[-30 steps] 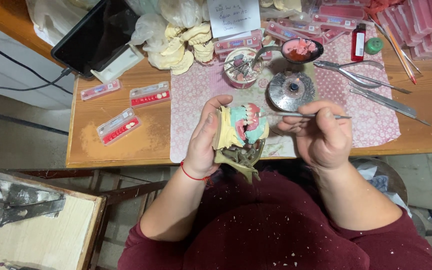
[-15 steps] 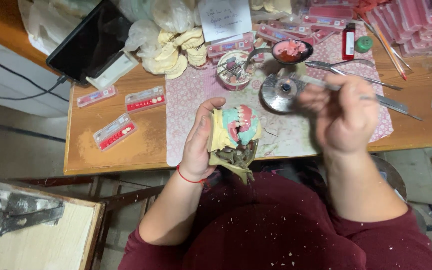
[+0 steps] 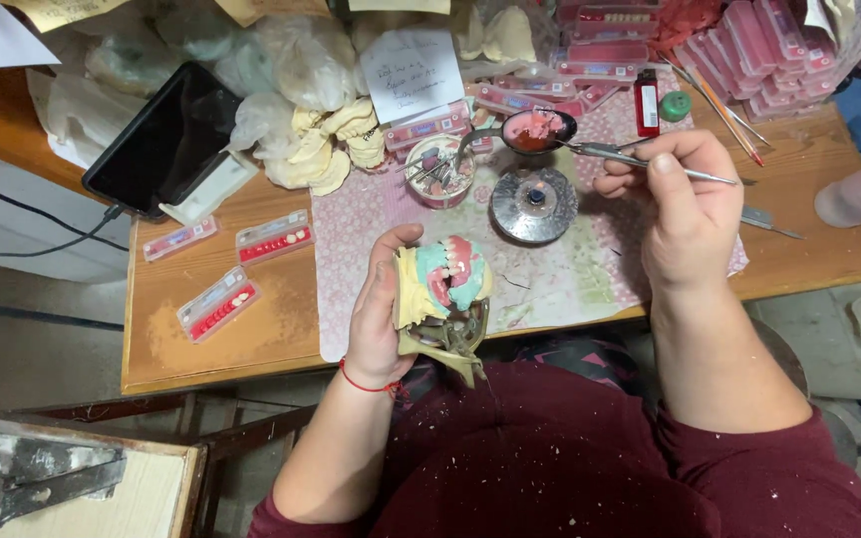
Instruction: The person works on a dental model mounted on an articulator, using a metal tool to scrape and shape the pink and blue material. They then pick up small artificial teeth from a plastic container and place them into the model.
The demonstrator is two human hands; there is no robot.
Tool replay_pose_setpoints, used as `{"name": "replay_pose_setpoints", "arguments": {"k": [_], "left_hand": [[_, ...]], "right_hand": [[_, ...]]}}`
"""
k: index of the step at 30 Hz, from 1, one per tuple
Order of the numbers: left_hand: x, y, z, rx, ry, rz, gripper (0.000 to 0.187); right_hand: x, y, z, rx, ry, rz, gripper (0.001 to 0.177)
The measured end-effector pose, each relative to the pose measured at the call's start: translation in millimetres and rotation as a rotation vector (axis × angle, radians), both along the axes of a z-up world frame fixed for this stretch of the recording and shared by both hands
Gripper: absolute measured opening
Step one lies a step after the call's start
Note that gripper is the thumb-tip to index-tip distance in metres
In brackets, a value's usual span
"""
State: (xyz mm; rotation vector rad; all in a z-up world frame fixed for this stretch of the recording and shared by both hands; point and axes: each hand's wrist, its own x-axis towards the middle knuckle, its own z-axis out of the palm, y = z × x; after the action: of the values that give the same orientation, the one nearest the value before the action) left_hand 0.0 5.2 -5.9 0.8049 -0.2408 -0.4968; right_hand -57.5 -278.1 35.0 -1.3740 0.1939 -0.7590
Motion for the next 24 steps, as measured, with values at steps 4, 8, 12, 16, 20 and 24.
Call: {"name": "replay_pose_setpoints", "arguments": {"k": [4, 8, 12, 16, 20, 24], "left_hand": [[0.0, -0.3, -1.2, -0.004, -0.003, 0.007, 0.057], [-1.0, -1.3, 0.6, -0.022, 0.009, 0.000, 0.056], [-1.1, -1.3, -0.6, -0.020, 0.007, 0.010, 0.057], [-1.6, 0.1, -2.2, -0.026, -0.015, 0.029, 0.057], [-2.2, -1.1, -3.5, -0.082, -0.006, 0.030, 0.053], [-4.8, -1.0, -3.2, -0.146, -0.004, 0.049, 0.056]], "right_hand": [[-2.8, -1.9, 0.1, -0.003, 0.005, -0.029, 0.017], [-5.3, -5.1, -2.9, -0.026, -0.024, -0.024, 0.017], [-6.9, -8.4, -6.5, -0.002, -0.039, -0.031, 0.020], [-11.2, -9.5, -12.0, 0.074, -0.080, -0.045, 0.026], [-19.8, -13.4, -17.2, 0.187, -0.076, 0.017, 0.036], [-35.2, -32.9, -18.8, 0.275, -0.101, 0.548, 0.061]]}}
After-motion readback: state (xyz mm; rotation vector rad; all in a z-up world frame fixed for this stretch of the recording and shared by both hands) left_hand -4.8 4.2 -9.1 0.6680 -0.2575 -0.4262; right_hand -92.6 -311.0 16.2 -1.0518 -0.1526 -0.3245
